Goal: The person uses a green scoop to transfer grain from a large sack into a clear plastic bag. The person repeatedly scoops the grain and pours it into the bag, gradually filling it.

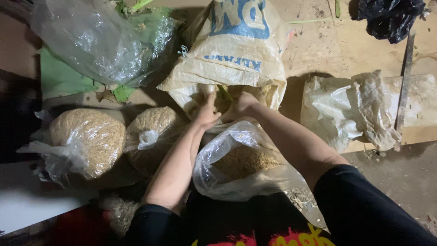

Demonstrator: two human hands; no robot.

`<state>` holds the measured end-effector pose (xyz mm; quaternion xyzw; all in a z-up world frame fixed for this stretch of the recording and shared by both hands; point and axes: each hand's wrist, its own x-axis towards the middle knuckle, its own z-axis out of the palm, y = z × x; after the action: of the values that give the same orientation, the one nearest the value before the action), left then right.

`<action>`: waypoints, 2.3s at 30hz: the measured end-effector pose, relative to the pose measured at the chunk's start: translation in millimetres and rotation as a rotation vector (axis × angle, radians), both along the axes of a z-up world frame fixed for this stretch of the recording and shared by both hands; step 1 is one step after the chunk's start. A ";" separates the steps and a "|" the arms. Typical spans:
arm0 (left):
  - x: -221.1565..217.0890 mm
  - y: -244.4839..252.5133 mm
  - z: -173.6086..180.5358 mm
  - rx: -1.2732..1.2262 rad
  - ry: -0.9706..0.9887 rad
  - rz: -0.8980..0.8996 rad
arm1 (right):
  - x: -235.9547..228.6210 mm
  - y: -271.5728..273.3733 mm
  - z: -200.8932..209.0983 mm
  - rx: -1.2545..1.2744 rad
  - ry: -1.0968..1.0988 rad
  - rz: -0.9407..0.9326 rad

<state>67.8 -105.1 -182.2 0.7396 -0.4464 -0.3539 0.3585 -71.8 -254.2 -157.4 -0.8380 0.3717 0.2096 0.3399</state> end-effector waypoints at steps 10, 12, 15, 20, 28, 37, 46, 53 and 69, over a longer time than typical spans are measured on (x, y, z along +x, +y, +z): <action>-9.6 -1.2 5.1 0.040 0.028 0.078 | -13.3 -14.0 14.6 0.119 0.054 0.136; -13.2 1.4 5.2 0.014 0.012 0.095 | -17.3 -15.5 20.1 0.204 0.023 0.081; -16.5 -1.1 5.4 0.143 0.035 0.138 | -31.3 -23.4 12.2 0.153 -0.083 0.107; -21.1 0.8 12.0 -0.032 0.035 0.095 | -57.8 -37.0 -23.3 0.059 -0.208 0.182; -16.2 4.2 53.9 -0.151 0.080 0.144 | -72.5 -49.6 -14.5 -0.019 -0.424 0.302; -15.6 10.8 87.1 -0.405 0.123 0.203 | -96.5 -39.3 50.2 -0.542 -0.976 0.643; -29.1 32.4 132.7 -0.520 0.164 0.385 | -127.4 -2.6 155.2 0.516 -0.364 -0.299; -38.6 58.4 161.5 -0.631 0.193 0.380 | -178.5 10.1 208.1 0.373 -0.480 -0.180; -136.7 154.0 245.6 -0.431 0.131 0.271 | -278.3 68.9 218.6 0.499 -0.458 -0.141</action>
<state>-68.9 48.9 63.4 0.6747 -0.3841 -0.2464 0.5802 -350.1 -185.3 61.2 -0.7266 0.2797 0.0765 0.6229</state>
